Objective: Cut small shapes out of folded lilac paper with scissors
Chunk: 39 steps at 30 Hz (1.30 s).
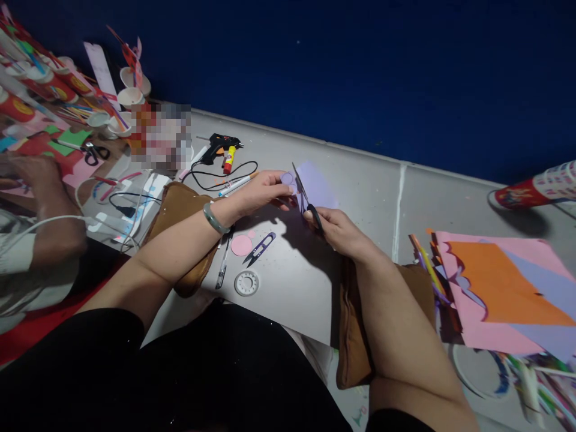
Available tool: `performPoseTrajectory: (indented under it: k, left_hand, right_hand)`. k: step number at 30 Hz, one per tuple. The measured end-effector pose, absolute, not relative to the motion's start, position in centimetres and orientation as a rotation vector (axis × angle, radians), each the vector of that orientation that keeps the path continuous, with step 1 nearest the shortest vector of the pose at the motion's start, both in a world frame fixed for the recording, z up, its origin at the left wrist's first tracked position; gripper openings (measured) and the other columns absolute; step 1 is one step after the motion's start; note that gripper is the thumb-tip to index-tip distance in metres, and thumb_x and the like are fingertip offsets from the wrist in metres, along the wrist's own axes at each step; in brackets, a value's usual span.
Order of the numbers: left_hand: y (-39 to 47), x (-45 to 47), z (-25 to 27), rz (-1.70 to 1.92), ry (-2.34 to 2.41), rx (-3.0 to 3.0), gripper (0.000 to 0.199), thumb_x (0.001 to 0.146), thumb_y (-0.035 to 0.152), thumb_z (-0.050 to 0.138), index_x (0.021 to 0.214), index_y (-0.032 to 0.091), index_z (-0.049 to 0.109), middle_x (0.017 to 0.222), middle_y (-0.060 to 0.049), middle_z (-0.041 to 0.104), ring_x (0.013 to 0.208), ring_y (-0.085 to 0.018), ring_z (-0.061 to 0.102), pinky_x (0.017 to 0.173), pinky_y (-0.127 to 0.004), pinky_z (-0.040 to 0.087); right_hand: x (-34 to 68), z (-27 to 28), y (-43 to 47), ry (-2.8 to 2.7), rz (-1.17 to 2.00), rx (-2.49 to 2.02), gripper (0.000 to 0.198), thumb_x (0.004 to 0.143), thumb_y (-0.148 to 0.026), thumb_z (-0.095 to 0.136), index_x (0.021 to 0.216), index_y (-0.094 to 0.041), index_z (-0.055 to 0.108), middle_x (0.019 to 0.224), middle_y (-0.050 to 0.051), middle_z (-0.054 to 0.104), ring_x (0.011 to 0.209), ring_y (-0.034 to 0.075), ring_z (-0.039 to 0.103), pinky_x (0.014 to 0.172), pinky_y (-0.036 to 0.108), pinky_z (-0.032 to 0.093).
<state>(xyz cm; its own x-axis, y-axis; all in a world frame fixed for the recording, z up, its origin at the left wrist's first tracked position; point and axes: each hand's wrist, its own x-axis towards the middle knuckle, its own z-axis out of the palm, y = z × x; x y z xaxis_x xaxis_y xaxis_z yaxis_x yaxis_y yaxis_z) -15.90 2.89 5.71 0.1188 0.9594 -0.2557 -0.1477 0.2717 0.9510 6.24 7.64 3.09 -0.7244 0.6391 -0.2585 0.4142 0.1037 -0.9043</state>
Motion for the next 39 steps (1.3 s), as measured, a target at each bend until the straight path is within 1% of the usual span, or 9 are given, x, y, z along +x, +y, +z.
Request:
performPoseTrajectory:
  k: [3, 8, 12, 15, 18, 21, 30, 36, 39]
  left_hand:
    - [2.8, -16.0, 5.7, 1.011, 1.205, 0.991, 0.014, 0.092, 0.006, 0.055, 0.082, 0.014, 0.061, 0.08, -0.002, 0.073, 0.063, -0.005, 0.064, 0.061, -0.018, 0.049]
    - [2.9, -16.5, 5.5, 1.063, 1.217, 1.053, 0.01, 0.089, 0.011, 0.061, 0.079, 0.014, 0.061, 0.082, -0.004, 0.074, 0.061, -0.004, 0.061, 0.054, -0.017, 0.042]
    - [3.0, -16.7, 5.1, 1.055, 1.104, 1.055, 0.008, 0.091, 0.019, 0.063, 0.085, 0.014, 0.061, 0.088, -0.004, 0.076, 0.062, -0.003, 0.063, 0.053, -0.016, 0.042]
    - [2.9, -16.7, 5.0, 0.998, 1.053, 1.086, 0.008, 0.091, 0.022, 0.064, 0.085, 0.016, 0.061, 0.092, -0.004, 0.076, 0.063, -0.004, 0.064, 0.054, -0.016, 0.043]
    - [2.6, -16.5, 5.1, 0.823, 0.977, 1.194, 0.007, 0.088, 0.02, 0.065, 0.082, 0.016, 0.064, 0.085, -0.004, 0.075, 0.062, -0.006, 0.065, 0.052, -0.018, 0.044]
    - [2.2, -16.0, 4.9, 0.617, 0.893, 1.327, 0.007, 0.085, 0.018, 0.068, 0.079, 0.015, 0.067, 0.075, -0.003, 0.072, 0.058, -0.006, 0.062, 0.051, -0.018, 0.044]
    - [1.7, -15.1, 4.3, 0.58, 0.905, 1.369, 0.01, 0.087, 0.016, 0.067, 0.078, 0.015, 0.064, 0.068, -0.001, 0.068, 0.055, -0.006, 0.062, 0.052, -0.018, 0.046]
    - [1.9, -14.4, 4.6, 0.858, 1.024, 1.19, 0.021, 0.093, 0.016, 0.068, 0.076, 0.017, 0.056, 0.065, 0.003, 0.06, 0.058, -0.008, 0.062, 0.055, -0.022, 0.048]
    - [2.0, -14.4, 5.0, 1.012, 1.047, 1.133, 0.023, 0.094, 0.019, 0.071, 0.077, 0.017, 0.055, 0.068, 0.003, 0.062, 0.061, -0.008, 0.063, 0.057, -0.021, 0.048]
  right_hand:
    - [6.9, 2.2, 8.7, -2.289, 1.53, -1.303, 0.067, 0.085, -0.084, 0.062, 0.061, -0.022, 0.054, 0.054, 0.001, 0.049, 0.049, 0.014, 0.042, 0.05, 0.031, 0.031]
    - [7.6, 2.2, 9.5, -2.386, 0.983, -1.554, 0.061, 0.085, -0.075, 0.069, 0.057, -0.023, 0.057, 0.049, 0.0, 0.044, 0.048, 0.013, 0.033, 0.049, 0.032, 0.021]
    - [6.9, 3.6, 8.3, -1.974, 1.529, -1.149, 0.066, 0.084, -0.085, 0.063, 0.065, -0.023, 0.051, 0.06, 0.002, 0.049, 0.055, 0.014, 0.043, 0.054, 0.033, 0.032]
    - [6.2, 4.1, 7.5, -1.726, 1.753, -0.829, 0.065, 0.075, -0.083, 0.076, 0.067, -0.022, 0.053, 0.066, 0.002, 0.052, 0.058, 0.014, 0.046, 0.055, 0.034, 0.033]
    - [5.9, 4.0, 7.2, -1.613, 1.645, -0.847, 0.055, 0.067, -0.066, 0.092, 0.071, -0.021, 0.06, 0.071, 0.002, 0.057, 0.064, 0.015, 0.05, 0.061, 0.035, 0.037]
    - [5.6, 3.8, 7.1, -1.64, 1.54, -0.921, 0.045, 0.07, -0.055, 0.093, 0.077, -0.02, 0.065, 0.077, 0.004, 0.062, 0.07, 0.015, 0.053, 0.069, 0.036, 0.042]
    - [4.7, 4.0, 5.9, -1.81, 1.402, -1.061, 0.044, 0.066, -0.057, 0.088, 0.071, -0.023, 0.062, 0.072, 0.003, 0.057, 0.07, 0.018, 0.053, 0.062, 0.034, 0.044]
    - [4.3, 3.6, 5.9, -1.691, 1.284, -1.101, 0.05, 0.065, -0.065, 0.086, 0.073, -0.024, 0.058, 0.07, 0.002, 0.054, 0.066, 0.017, 0.05, 0.064, 0.036, 0.045]
    - [4.3, 3.7, 6.0, -1.673, 1.226, -1.095, 0.052, 0.069, -0.069, 0.083, 0.077, -0.025, 0.056, 0.077, 0.003, 0.058, 0.071, 0.019, 0.054, 0.068, 0.037, 0.048]
